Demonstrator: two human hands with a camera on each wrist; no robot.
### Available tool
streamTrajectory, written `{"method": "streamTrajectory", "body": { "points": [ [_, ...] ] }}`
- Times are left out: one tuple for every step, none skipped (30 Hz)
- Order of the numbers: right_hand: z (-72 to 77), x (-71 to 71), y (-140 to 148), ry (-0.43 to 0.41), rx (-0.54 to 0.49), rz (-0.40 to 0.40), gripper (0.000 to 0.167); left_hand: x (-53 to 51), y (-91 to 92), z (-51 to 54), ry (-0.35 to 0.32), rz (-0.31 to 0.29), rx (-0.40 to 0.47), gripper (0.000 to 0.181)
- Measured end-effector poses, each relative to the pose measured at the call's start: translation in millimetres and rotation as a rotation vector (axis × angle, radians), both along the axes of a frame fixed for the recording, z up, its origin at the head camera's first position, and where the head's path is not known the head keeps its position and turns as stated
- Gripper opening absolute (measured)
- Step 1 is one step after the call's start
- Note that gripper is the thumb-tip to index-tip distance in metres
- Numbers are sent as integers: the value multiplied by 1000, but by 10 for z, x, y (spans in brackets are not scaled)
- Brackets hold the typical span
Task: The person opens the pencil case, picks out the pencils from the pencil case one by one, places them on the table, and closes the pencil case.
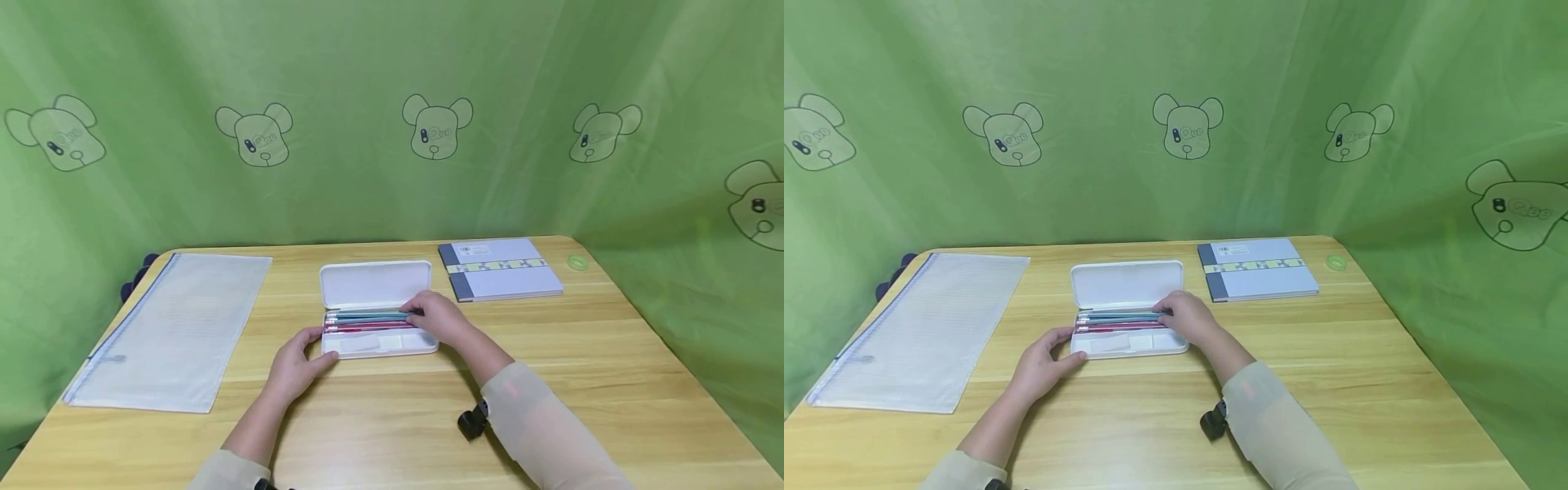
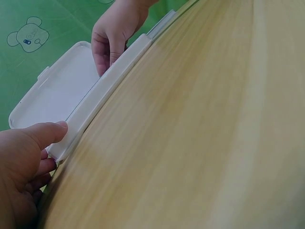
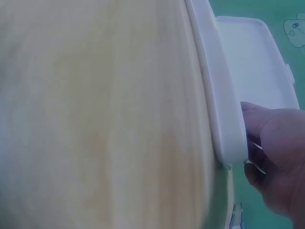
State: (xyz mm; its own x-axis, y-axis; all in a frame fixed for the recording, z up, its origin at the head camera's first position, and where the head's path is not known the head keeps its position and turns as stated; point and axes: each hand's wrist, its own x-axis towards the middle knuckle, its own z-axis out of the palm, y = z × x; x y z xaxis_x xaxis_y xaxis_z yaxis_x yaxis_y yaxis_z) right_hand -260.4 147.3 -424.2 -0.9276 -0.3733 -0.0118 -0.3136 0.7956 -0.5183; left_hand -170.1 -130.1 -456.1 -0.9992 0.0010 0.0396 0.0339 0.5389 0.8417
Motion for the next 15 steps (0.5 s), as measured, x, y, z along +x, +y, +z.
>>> {"method": "streamTrajectory", "body": {
  "points": [
    [5, 5, 4, -4, -9, -3, 21, -1, 2, -3, 1, 0, -1, 57],
    [10, 10, 9, -6, -22, -5, 21, -1, 3, -5, 2, 0, 0, 57],
    [12, 13, 19, -9, -37, -7, 20, -2, 5, -7, 4, 0, -1, 57],
    [16, 18, 31, -13, -54, -10, 20, -3, 6, -7, 5, 0, -2, 57],
    [25, 25, 47, -17, -75, -11, 20, -4, 7, -7, 7, 0, -3, 57],
    [34, 34, 65, -25, -95, -16, 20, -5, 7, -6, 7, 0, -5, 57],
    [43, 42, 85, -29, -114, -17, 20, -6, 7, -6, 6, 0, -6, 57],
    [50, 50, 110, -33, -134, -16, 20, -7, 7, -5, 6, 0, -6, 56],
    [57, 57, 140, -38, -151, -14, 20, -9, 7, -6, 5, 0, -7, 57],
    [68, 66, 170, -44, -169, -13, 20, -9, 6, -6, 3, -1, -7, 57],
    [79, 77, 204, -52, -188, -12, 20, -9, 6, -5, 2, 0, -7, 57],
    [84, 87, 240, -64, -209, -14, 21, -9, 6, -5, 0, 0, -7, 57],
    [87, 94, 281, -63, -223, -14, 21, -8, 5, -4, 0, 1, -9, 57],
    [93, 104, 325, -66, -238, -16, 21, -7, 4, -3, 0, 1, -11, 57],
    [96, 115, 375, -67, -245, -21, 22, -6, 3, -4, 1, 2, -13, 57]
  ]
}}
